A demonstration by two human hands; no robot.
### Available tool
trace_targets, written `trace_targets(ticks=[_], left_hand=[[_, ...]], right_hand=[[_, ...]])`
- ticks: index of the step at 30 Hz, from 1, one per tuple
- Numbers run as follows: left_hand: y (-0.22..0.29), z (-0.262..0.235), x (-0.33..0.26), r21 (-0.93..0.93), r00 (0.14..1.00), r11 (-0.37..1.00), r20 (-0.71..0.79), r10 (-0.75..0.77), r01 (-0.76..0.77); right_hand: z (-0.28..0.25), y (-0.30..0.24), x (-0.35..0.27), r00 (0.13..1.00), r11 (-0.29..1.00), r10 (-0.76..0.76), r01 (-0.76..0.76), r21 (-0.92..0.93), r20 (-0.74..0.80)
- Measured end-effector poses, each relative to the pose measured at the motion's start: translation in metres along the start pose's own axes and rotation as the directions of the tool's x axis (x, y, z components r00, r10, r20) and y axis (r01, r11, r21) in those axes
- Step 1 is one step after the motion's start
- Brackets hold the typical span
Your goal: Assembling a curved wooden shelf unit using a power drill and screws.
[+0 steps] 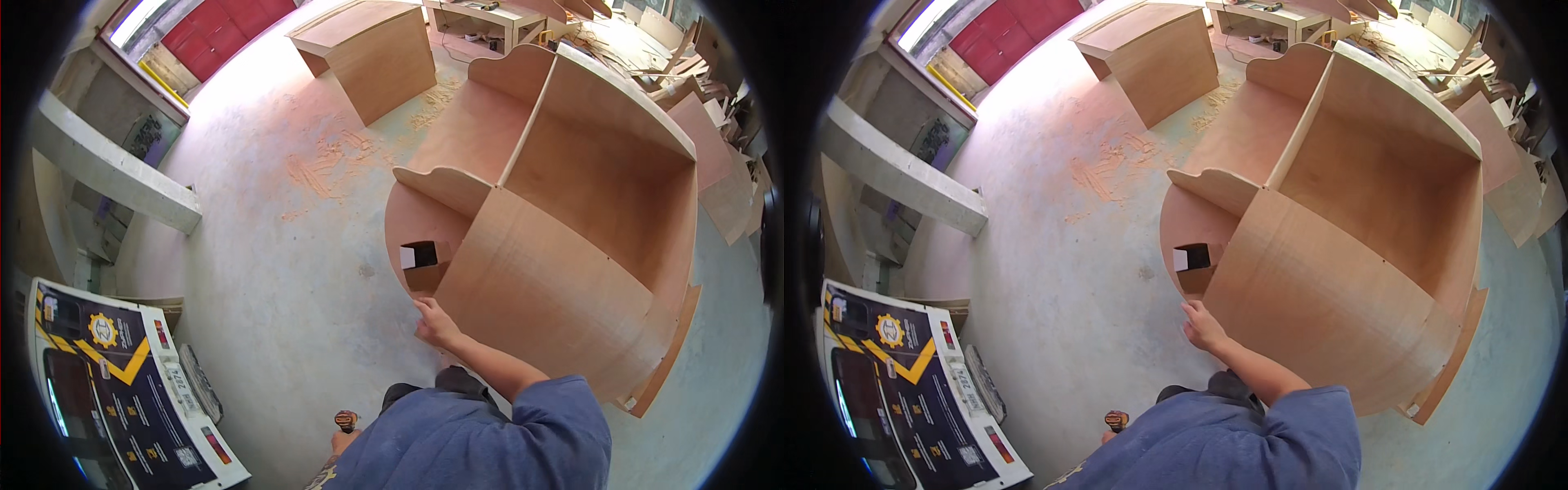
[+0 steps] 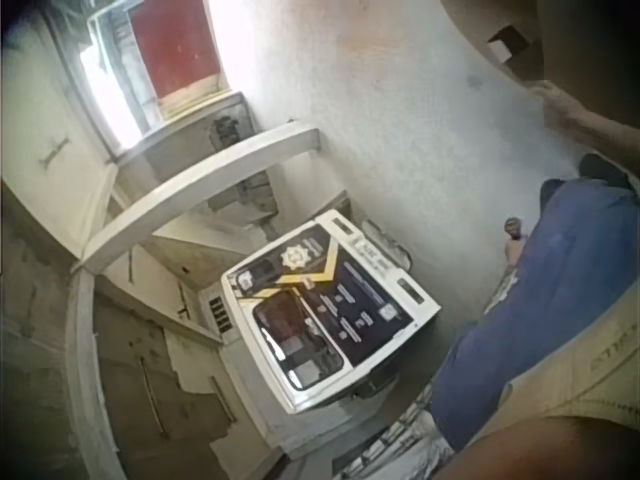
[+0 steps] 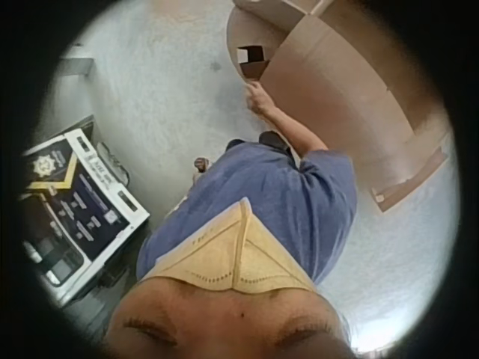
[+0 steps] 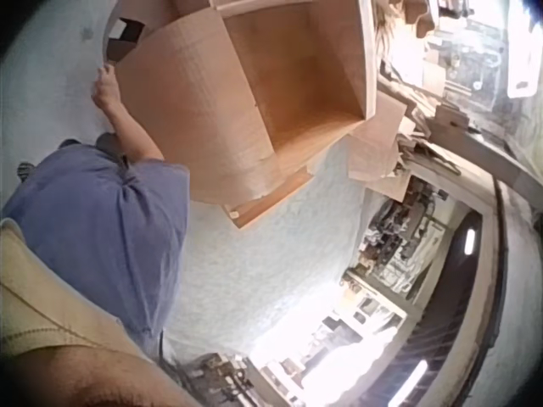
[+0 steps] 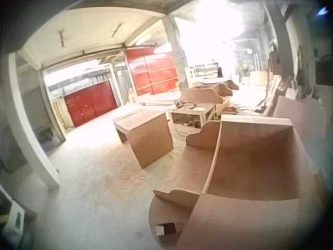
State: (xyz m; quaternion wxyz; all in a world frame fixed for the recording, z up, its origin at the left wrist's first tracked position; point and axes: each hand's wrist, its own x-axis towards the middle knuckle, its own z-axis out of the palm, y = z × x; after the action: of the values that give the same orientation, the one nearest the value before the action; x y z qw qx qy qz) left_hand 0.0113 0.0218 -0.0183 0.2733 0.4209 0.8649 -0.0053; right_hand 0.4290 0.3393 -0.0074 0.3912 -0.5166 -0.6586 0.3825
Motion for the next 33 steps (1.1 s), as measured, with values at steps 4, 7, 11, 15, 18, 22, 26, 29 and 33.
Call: trace_targets(ticks=[4, 7, 11, 15, 18, 22, 26, 29, 33], left_hand=[[0.098, -0.047, 0.05, -0.033, 0.959, 0.959, 0.049, -0.278, 0.28], [0.066, -0.051, 0.097, -0.234, 0.966, 0.942, 0.153, -0.21, 0.242], [0.128, -0.086, 0.2, -0.097, 0.951, 0.99, 0.303, -0.069, 0.103], [0.146, -0.11, 0.284, -0.009, 0.912, 0.999, 0.41, -0.026, 0.033], [0.139, -0.107, 0.324, 0.038, 0.866, 0.999, 0.5, -0.028, 0.011], [0.107, -0.123, 0.346, 0.093, 0.812, 0.995, 0.578, -0.077, 0.028], [0.16, -0.146, 0.328, 0.072, 0.878, 0.995, 0.469, -0.091, 0.064], [0.163, -0.152, 0.334, -0.008, 0.864, 0.987, 0.486, -0.134, 0.158], [0.171, -0.149, 0.339, -0.123, 0.838, 0.958, 0.523, -0.158, 0.258]], right_hand=[[0.044, 0.049, 0.101, 0.911, 0.925, 0.342, -0.37, -0.091, -0.231], [0.053, 0.066, 0.174, 0.819, 0.816, 0.525, -0.562, -0.136, -0.232], [0.037, 0.12, 0.195, 0.76, 0.711, 0.642, -0.639, -0.294, -0.102], [0.057, 0.146, 0.218, 0.701, 0.639, 0.71, -0.68, -0.359, -0.065], [0.061, 0.174, 0.225, 0.635, 0.565, 0.747, -0.763, -0.316, -0.197], [0.073, 0.199, 0.227, 0.567, 0.427, 0.735, -0.813, -0.396, -0.372], [0.078, 0.235, 0.22, 0.616, 0.397, 0.658, -0.772, -0.496, -0.433], [0.085, 0.232, 0.223, 0.654, 0.422, 0.623, -0.743, -0.519, -0.429], [0.079, 0.233, 0.219, 0.649, 0.426, 0.579, -0.757, -0.496, -0.493]])
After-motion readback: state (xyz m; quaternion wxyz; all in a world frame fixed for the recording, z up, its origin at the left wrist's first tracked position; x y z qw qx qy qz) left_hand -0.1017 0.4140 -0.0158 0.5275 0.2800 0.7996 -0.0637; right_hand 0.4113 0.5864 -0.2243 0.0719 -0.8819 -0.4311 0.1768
